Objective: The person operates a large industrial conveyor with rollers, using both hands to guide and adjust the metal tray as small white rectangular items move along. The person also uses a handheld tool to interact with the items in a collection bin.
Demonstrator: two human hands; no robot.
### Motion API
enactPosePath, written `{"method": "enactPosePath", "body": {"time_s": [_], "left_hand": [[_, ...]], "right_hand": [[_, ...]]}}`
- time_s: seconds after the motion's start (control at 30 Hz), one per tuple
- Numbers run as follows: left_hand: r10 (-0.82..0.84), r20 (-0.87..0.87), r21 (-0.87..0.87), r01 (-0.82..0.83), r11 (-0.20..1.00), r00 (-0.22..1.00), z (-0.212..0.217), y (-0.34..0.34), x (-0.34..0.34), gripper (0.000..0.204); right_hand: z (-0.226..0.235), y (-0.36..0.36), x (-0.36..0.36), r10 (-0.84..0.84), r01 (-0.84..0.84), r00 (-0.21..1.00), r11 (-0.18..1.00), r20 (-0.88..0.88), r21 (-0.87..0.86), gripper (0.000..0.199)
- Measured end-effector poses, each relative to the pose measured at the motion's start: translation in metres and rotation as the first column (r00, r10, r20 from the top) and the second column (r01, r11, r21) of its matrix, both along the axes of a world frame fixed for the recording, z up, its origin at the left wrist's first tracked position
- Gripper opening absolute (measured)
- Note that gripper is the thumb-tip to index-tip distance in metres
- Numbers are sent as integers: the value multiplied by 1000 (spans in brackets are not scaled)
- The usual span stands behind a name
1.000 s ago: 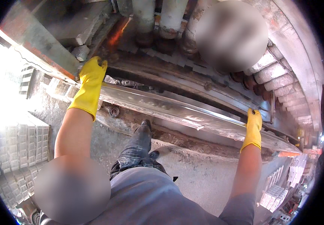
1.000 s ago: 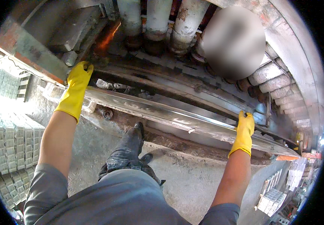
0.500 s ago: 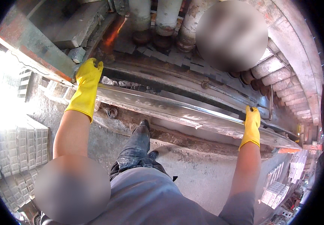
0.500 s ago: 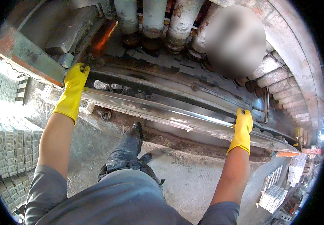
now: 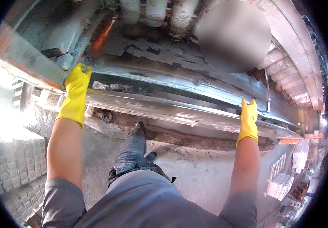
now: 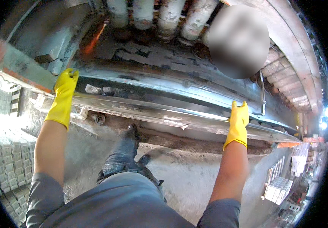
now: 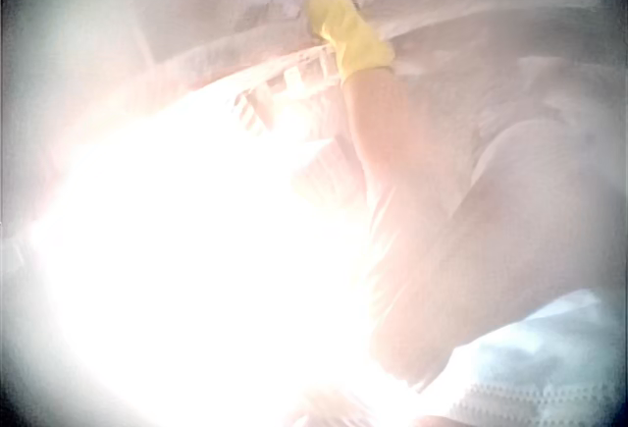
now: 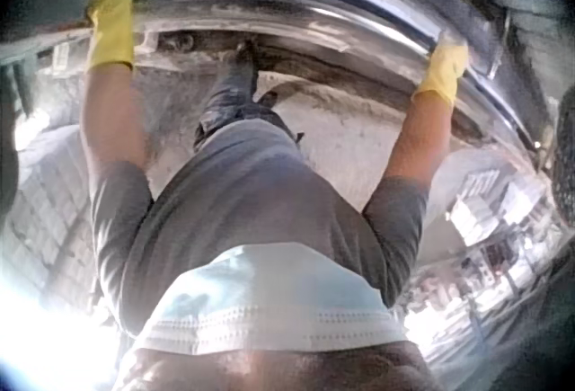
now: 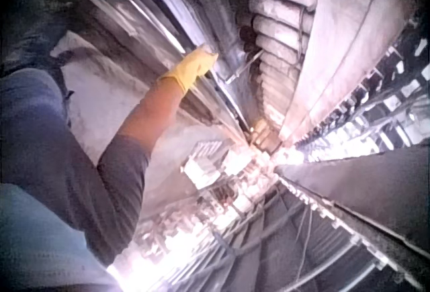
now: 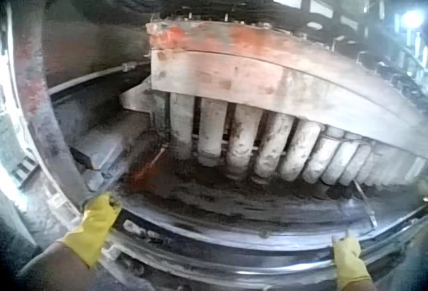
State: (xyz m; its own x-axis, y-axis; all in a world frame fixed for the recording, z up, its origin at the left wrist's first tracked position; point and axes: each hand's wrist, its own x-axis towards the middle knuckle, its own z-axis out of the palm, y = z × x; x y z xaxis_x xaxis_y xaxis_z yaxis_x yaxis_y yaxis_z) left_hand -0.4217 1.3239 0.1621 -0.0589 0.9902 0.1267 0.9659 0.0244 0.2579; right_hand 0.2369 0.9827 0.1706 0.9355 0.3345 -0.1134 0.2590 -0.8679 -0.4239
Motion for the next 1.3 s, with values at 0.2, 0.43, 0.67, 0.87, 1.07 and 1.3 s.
{"method": "enactPosePath", "body": {"time_s": [0.2,0.43,0.67,0.87,1.07,1.3], "left_hand": [[-107,-21,110,109,988,994,-22,3,-10,51],[-82,19,71,80,994,996,-16,-6,2,51],[-78,11,52,78,996,997,-12,-5,3,53],[-57,-59,99,62,993,997,-16,-9,-6,50],[-20,14,81,19,997,1000,-6,-15,7,51],[-24,41,62,21,998,999,10,-25,10,53]], "right_hand": [[-2,-4,5,12,17,987,983,161,-183,86],[-13,-13,7,-7,28,957,997,292,-67,88],[-19,-16,11,-19,48,941,996,338,-77,83],[-21,-13,14,-32,56,970,994,241,-93,84],[-17,-23,13,5,13,967,998,256,-67,86],[4,-18,-14,-73,64,995,991,68,120,87]]}}
